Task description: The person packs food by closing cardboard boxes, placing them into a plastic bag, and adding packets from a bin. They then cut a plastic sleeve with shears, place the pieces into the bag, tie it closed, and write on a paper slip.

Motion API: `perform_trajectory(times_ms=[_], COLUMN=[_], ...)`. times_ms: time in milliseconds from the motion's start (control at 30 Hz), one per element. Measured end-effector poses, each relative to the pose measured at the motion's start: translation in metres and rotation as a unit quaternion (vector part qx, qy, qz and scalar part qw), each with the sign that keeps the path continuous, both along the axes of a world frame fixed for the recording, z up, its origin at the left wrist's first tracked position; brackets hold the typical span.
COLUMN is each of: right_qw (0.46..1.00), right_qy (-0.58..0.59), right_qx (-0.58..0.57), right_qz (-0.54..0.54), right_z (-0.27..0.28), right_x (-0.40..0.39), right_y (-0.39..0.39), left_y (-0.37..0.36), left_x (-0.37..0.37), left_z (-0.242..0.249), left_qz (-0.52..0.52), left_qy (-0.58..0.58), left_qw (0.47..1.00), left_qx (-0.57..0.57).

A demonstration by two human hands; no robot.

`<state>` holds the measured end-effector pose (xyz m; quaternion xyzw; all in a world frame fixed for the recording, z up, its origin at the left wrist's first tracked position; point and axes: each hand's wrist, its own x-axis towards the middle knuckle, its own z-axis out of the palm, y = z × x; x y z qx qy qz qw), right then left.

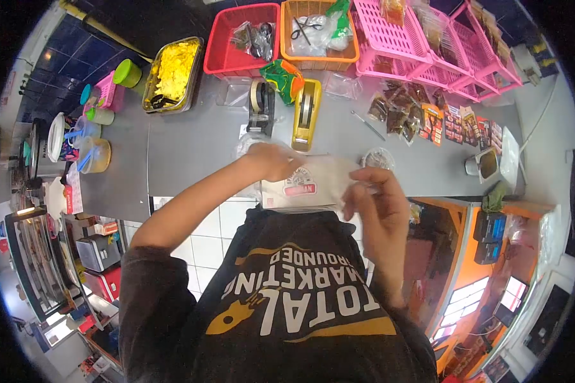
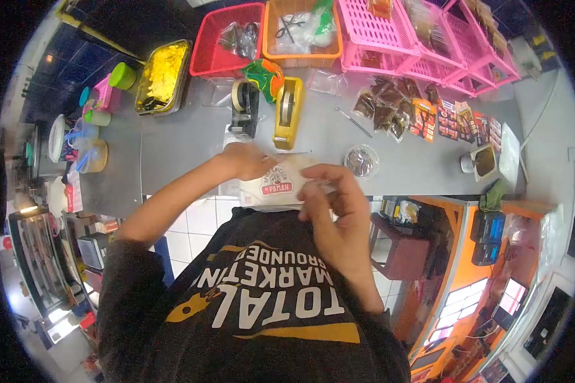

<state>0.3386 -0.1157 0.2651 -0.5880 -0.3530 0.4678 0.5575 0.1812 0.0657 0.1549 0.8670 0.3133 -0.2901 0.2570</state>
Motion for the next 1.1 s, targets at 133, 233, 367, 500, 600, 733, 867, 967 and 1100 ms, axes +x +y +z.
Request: perform_trajectory(times_ms=[133, 233, 367, 500, 600, 733, 867, 967, 1100], right_qw=[1.000, 0.998, 0.995, 0.977, 0.942, 0.935, 0.955, 0.936, 0.910], right_qy=[0.013, -0.039, -0.095, -0.209, -0.332, -0.334, -0.285, -0.349, -0.401], right_qx=[-0.008, -0.044, -0.043, -0.031, 0.022, 0.060, 0.038, 0.052, 0.091], right_qz=[-0.021, -0.013, 0.010, 0.006, 0.033, 0.104, 0.074, -0.019, -0.057], right_z=[-0.006, 0.013, 0.017, 0.018, 0.017, 0.021, -0.004, -0.037, -0.055], right_x=[0.015, 0.010, 0.014, 0.012, -0.001, -0.027, -0.025, -0.013, -0.034], right_y=[-0.004, -0.020, -0.036, -0.026, -0.004, 0.015, 0.005, 0.001, -0.004], left_y=[0.000, -0.019, -0.059, -0.049, -0.030, -0.039, -0.049, -0.044, -0.035], left_x=[-0.032, -0.060, -0.077, -0.076, -0.074, -0.046, -0.026, -0.029, -0.032], left_z=[0.057, 0.115, 0.177, 0.172, 0.156, 0.107, 0.087, 0.081, 0.088], left_qz=[-0.069, -0.166, -0.313, -0.314, -0.147, 0.069, 0.149, 0.100, 0.051], left_qy=[0.089, 0.031, -0.072, -0.204, -0.341, -0.429, -0.444, -0.483, -0.467], left_qw=[0.992, 0.981, 0.929, 0.889, 0.917, 0.892, 0.863, 0.863, 0.878], left_qx=[0.058, 0.095, 0.181, 0.265, 0.148, -0.127, -0.189, -0.113, -0.096])
